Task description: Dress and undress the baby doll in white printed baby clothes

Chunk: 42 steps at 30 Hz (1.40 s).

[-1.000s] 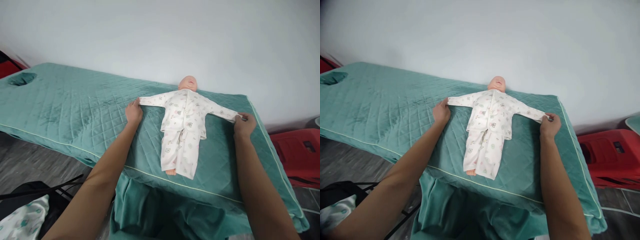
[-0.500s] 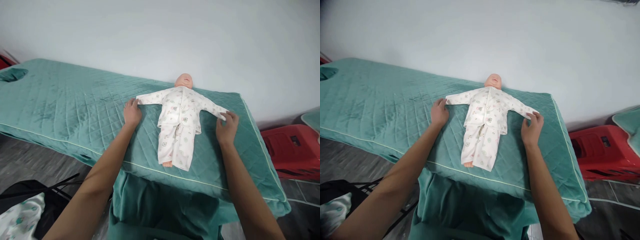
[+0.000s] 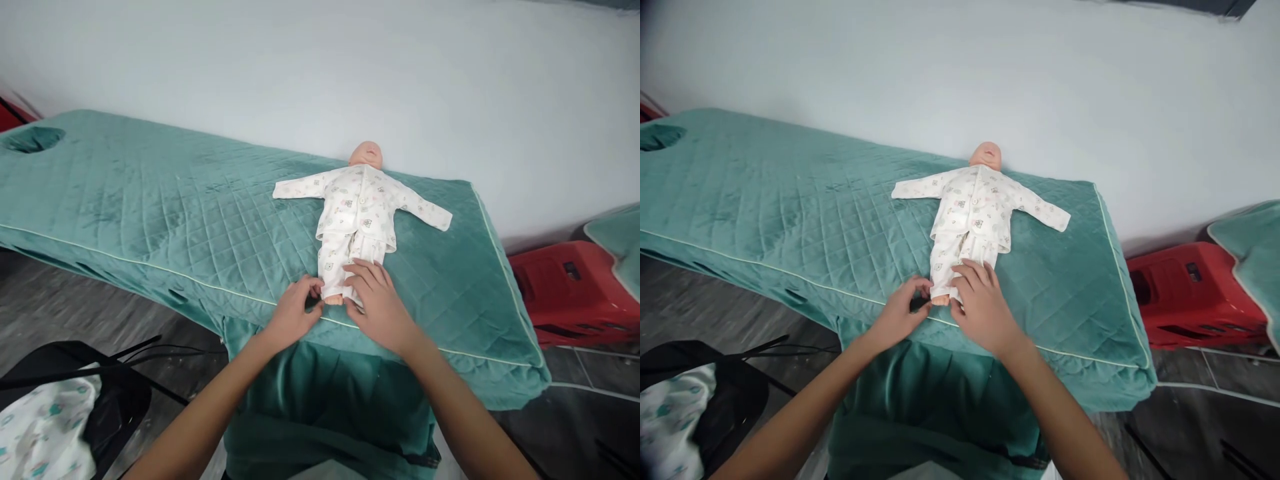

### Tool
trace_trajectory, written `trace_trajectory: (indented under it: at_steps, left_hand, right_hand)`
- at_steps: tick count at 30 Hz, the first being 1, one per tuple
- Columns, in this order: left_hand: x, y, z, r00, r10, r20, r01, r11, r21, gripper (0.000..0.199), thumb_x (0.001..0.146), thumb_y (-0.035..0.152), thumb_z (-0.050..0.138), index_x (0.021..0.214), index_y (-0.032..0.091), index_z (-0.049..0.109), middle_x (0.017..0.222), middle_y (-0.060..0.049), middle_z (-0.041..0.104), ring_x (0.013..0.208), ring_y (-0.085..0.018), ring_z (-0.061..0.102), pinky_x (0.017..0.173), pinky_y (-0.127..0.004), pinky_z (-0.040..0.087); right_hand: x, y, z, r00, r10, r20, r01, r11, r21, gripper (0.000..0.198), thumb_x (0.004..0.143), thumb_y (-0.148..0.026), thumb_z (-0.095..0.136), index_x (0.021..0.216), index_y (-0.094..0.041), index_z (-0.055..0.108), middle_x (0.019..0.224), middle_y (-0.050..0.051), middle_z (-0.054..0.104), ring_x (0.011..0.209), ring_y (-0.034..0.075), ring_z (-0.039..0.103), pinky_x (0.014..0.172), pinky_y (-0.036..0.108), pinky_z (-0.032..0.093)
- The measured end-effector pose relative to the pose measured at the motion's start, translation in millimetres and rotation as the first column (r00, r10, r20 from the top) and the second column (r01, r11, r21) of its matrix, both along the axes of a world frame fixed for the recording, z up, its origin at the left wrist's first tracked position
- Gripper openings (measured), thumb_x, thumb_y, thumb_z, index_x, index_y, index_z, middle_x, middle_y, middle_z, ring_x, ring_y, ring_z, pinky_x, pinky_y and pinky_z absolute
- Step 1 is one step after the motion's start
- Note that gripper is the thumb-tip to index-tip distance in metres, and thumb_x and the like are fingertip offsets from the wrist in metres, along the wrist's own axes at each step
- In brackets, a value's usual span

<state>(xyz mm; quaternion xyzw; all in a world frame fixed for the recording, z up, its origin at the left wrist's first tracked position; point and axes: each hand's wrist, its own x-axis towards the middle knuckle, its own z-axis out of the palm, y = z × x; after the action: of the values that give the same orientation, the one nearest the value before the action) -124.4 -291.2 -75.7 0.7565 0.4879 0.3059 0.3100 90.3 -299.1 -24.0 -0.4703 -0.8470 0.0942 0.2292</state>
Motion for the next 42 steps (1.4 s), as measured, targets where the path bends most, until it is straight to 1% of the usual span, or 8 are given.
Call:
trace_trajectory:
  at_steps: [4, 12, 18, 25, 31, 34, 38, 42]
  left_hand:
    - [7.1, -2.0, -1.7, 0.999, 0.015, -0.04, -0.015, 1.0, 0.013, 0.033, 0.081, 0.016, 0.062, 0.111, 0.024, 0.053, 0.097, -0.001, 0.065, 0.09, -0.019, 0.063, 0.089, -0.039, 0.046]
    - [9.4, -2.1, -2.4, 0.998, 0.053, 0.022, -0.052, 0.998, -0.017, 0.018, 0.083, 0.014, 0.054, 0.099, 0.023, 0.056, 0.089, 0.001, 0.064, 0.084, -0.017, 0.059, 0.078, -0.033, 0.046]
    - [-0.4, -7.2, 5.0, 0.975, 0.07, 0.212, -0.07, 0.998, -0.006, 0.006, 0.088, 0.019, 0.052, 0.089, 0.022, 0.056, 0.086, 0.0, 0.06, 0.079, -0.015, 0.057, 0.076, -0.03, 0.048]
    - [-9.7, -12.6, -8.6, 0.987, 0.108, 0.12, -0.116, 0.991, 0.067, 0.008, 0.086, 0.017, 0.052, 0.089, 0.024, 0.055, 0.086, 0.0, 0.061, 0.077, -0.017, 0.059, 0.074, -0.032, 0.05]
    - [-16.7, -12.1, -12.3, 0.997, 0.068, 0.03, -0.072, 0.985, 0.157, 0.009, 0.09, 0.021, 0.054, 0.098, 0.024, 0.056, 0.098, -0.004, 0.064, 0.087, -0.019, 0.063, 0.076, -0.035, 0.053]
    - [-15.8, -15.5, -9.2, 0.997, 0.079, 0.027, -0.083, 0.949, 0.304, 0.015, 0.09, 0.022, 0.057, 0.105, 0.023, 0.057, 0.101, -0.006, 0.064, 0.092, -0.021, 0.063, 0.079, -0.036, 0.053]
    - [1.2, -16.6, -1.4, 0.997, 0.071, 0.0, -0.062, 0.868, 0.492, 0.028, 0.089, 0.02, 0.061, 0.116, 0.024, 0.056, 0.11, -0.008, 0.064, 0.105, -0.024, 0.061, 0.092, -0.042, 0.052]
    - [28.4, -9.5, 8.4, 0.997, 0.012, -0.075, 0.026, 0.873, 0.488, 0.031, 0.088, 0.02, 0.062, 0.118, 0.024, 0.056, 0.128, -0.012, 0.059, 0.128, -0.03, 0.053, 0.105, -0.051, 0.048]
  right_hand:
    - [-6.1, -8.7, -5.3, 0.986, -0.106, 0.128, 0.095, 0.992, 0.085, 0.027, 0.09, -0.016, 0.06, 0.117, -0.018, 0.061, 0.133, 0.014, 0.065, 0.137, 0.034, 0.048, 0.116, 0.065, 0.03]
    - [-23.7, -10.0, -10.8, 0.963, -0.214, 0.163, 0.191, 0.971, 0.144, 0.017, 0.094, -0.019, 0.058, 0.109, -0.019, 0.066, 0.127, 0.015, 0.067, 0.134, 0.038, 0.049, 0.115, 0.068, 0.028]
    - [-22.9, -16.6, -2.6, 0.987, -0.158, -0.006, 0.158, 0.979, 0.131, 0.017, 0.095, -0.015, 0.053, 0.104, -0.023, 0.066, 0.119, 0.008, 0.07, 0.128, 0.029, 0.055, 0.119, 0.061, 0.027]
    - [-28.0, -32.1, -5.7, 0.992, -0.106, -0.066, 0.114, 0.985, 0.128, 0.019, 0.092, -0.01, 0.053, 0.103, -0.022, 0.063, 0.123, 0.008, 0.067, 0.134, 0.027, 0.051, 0.12, 0.056, 0.03]
    - [-1.7, -42.9, -14.9, 0.952, -0.199, -0.234, 0.222, 0.972, 0.078, 0.025, 0.094, -0.016, 0.056, 0.118, -0.024, 0.056, 0.134, 0.013, 0.058, 0.129, 0.029, 0.052, 0.109, 0.055, 0.045]
    - [10.8, -47.7, -26.2, 0.908, -0.318, -0.273, 0.339, 0.94, 0.034, 0.032, 0.092, -0.018, 0.06, 0.123, -0.023, 0.053, 0.127, 0.014, 0.058, 0.12, 0.029, 0.056, 0.101, 0.052, 0.051]
    - [13.3, -48.0, -44.9, 0.898, -0.35, -0.267, 0.355, 0.934, -0.03, 0.024, 0.092, -0.019, 0.059, 0.116, -0.023, 0.055, 0.112, 0.011, 0.061, 0.108, 0.028, 0.059, 0.093, 0.05, 0.054]
    - [8.4, -43.0, -52.4, 0.889, -0.357, -0.287, 0.356, 0.933, -0.057, 0.014, 0.092, -0.016, 0.054, 0.104, -0.023, 0.056, 0.1, 0.008, 0.061, 0.096, 0.026, 0.061, 0.085, 0.045, 0.054]
